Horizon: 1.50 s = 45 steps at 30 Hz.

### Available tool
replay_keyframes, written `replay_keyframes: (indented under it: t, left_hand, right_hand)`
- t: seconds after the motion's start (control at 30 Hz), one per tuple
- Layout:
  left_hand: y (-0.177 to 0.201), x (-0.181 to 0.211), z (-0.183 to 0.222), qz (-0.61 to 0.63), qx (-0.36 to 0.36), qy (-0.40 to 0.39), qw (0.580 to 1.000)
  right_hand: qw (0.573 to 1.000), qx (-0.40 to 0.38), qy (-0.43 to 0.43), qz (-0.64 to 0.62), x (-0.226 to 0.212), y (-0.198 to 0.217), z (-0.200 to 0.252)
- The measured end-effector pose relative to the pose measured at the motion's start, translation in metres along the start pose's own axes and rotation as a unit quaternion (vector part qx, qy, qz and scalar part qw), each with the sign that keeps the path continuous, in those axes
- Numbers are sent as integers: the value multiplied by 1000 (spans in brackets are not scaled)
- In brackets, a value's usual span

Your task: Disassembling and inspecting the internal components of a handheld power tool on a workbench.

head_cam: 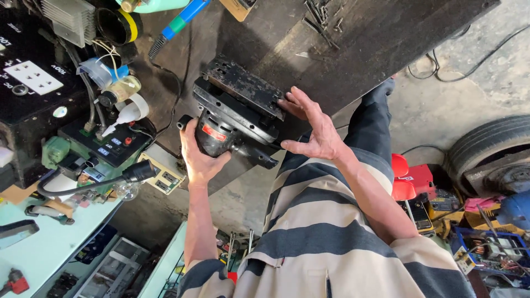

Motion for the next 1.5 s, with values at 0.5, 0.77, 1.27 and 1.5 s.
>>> replay_keyframes:
  t: [0.5, 0.77, 1.27, 1.5]
  left_hand:
    - [5, 3, -2, -4, -21, -13, 1000]
    - [-15, -5, 3, 11, 18, -15, 1000]
    - [-38, -30, 5, -101, 49, -37, 993]
    - [-44, -36, 14, -113, 58, 5, 992]
  right_hand:
    - [995, 34, -25, 88, 2, -19, -4]
    - [993, 39, -35, 104, 1, -18, -1]
    - [985, 119, -35, 122, -4, -30, -8]
    - [979, 85, -46, 179, -22, -31, -17]
Point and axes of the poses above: each hand's wrist, its own z-axis away from the middle knuckle, its own y-axis out of the back of the hand, x = y × z, the point moved 8 cm from there along -z, towards the middle knuckle, and after that the axes turned 2 degrees about -x, right-handed, at the moved point
